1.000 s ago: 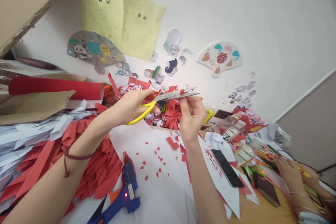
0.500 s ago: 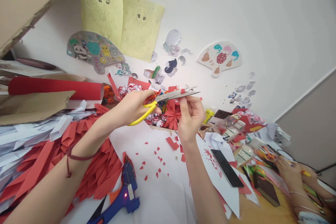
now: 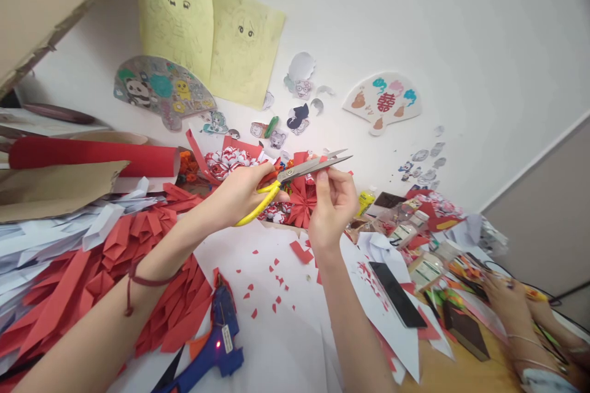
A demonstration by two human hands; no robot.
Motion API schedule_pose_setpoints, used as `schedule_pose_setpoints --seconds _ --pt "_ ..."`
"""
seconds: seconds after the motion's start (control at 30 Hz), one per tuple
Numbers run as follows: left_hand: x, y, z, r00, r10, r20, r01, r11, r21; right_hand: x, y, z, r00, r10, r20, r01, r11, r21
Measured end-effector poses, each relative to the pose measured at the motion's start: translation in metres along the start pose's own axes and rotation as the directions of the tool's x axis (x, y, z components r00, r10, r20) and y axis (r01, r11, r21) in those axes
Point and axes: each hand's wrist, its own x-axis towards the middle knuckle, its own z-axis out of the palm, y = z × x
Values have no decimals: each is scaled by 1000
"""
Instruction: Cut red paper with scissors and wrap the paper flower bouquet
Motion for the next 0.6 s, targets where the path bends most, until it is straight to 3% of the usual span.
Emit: schedule_pose_setpoints --seconds 0.23,0.6 --pt "0 7 8 998 -62 -6 62 996 -63 0 3 -1 1000 21 -19 -21 1000 8" --pt "-3 10 25 999 -52 -16 50 992 -116 -1 2 0 1000 8 -25 -8 1000 5"
